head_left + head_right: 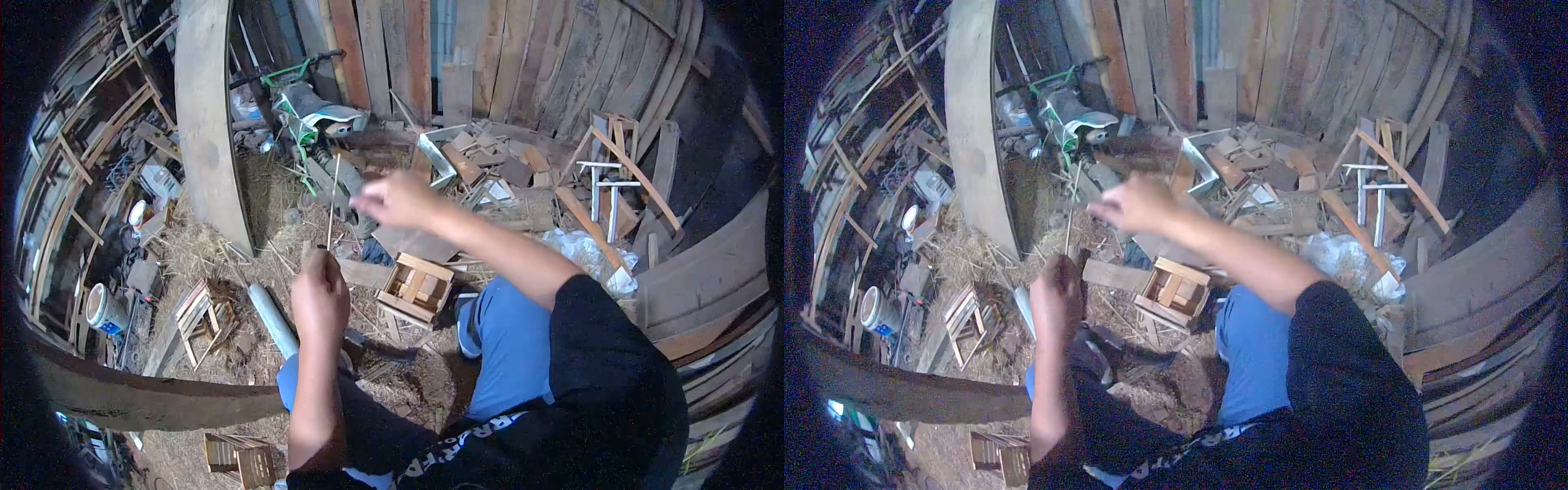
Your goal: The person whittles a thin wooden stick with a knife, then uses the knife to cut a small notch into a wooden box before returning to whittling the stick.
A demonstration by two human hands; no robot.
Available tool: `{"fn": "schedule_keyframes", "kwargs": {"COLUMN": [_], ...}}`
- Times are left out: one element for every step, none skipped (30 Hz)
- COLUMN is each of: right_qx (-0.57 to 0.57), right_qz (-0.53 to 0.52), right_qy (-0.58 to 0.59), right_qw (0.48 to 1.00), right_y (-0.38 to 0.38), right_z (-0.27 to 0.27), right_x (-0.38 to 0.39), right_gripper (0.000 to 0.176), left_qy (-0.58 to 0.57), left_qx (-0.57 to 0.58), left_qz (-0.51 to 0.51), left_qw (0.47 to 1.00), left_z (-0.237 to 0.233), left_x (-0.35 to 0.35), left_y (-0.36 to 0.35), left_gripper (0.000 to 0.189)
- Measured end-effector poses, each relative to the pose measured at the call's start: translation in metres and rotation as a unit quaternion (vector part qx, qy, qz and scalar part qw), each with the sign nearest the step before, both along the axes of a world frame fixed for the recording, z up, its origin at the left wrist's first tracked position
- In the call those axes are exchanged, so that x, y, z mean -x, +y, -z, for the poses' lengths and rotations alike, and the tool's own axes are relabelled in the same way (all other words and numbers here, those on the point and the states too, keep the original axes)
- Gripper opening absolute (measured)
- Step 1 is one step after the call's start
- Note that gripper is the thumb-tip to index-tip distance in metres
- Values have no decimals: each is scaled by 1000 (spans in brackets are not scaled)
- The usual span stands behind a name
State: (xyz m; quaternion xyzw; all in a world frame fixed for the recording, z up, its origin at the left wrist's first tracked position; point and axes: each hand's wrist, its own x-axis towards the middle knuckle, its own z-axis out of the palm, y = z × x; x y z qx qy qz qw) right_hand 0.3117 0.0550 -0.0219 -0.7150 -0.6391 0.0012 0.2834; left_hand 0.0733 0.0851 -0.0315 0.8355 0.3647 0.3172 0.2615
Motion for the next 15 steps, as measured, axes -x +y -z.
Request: {"fn": "schedule_keyframes", "kwargs": {"right_qx": [-28, -54, -47, -94, -76, -58, -46, -72, -72, -70, -69, -70, -74, -61, 25], "right_qz": [-42, -85, -87, -47, -3, 41, 21, -36, -70, -101, -99, -70, -41, -14, -11], "right_qy": [-63, -122, -142, -102, -81, -64, -49, -34, -81, -123, -100, -60, -18, -33, 45], "right_qw": [997, 987, 985, 989, 994, 995, 998, 996, 992, 985, 988, 993, 996, 997, 999], "right_y": [-9, -14, -12, 0, 11, 14, 8, 9, -7, -21, -16, -1, 14, 14, 17], "right_z": [4, 8, 5, 14, 11, 7, 8, 26, 20, 10, 8, 16, 25, 18, 21], "right_x": [12, 19, 17, 4, -17, -30, -31, -23, -3, 15, 13, -5, -22, -27, -15], "right_gripper": [51, 50, 47, 50, 51, 52, 55, 55, 55, 55, 54, 52, 51, 49, 40], "left_qy": [-18, -33, -36, -14, 9, 29, -8, -17, -25, -28, -1, -1, -4, -13, -7], "left_qx": [-34, -66, -68, -45, -20, 3, -33, -43, -52, -60, -30, -17, -6, 3, 38], "left_qz": [9, 17, 7, 9, 12, 15, 20, 21, 19, 19, 15, 15, 16, 17, 10], "left_qw": [999, 997, 997, 999, 1000, 999, 999, 999, 998, 998, 999, 1000, 1000, 1000, 999], "left_z": [6, 9, 10, 7, 3, 1, 6, 8, 10, 11, 3, 5, 6, 6, 7], "left_x": [0, 1, 0, 3, 6, 8, 9, 9, 10, 12, 16, 20, 22, 22, 23], "left_y": [-1, -2, -4, -6, -8, -10, -13, -12, -10, -10, -13, -12, -9, -7, -8], "left_gripper": [8, 8, 9, 9, 9, 9, 9, 8, 8, 7, 7, 7, 7, 7, 7]}}
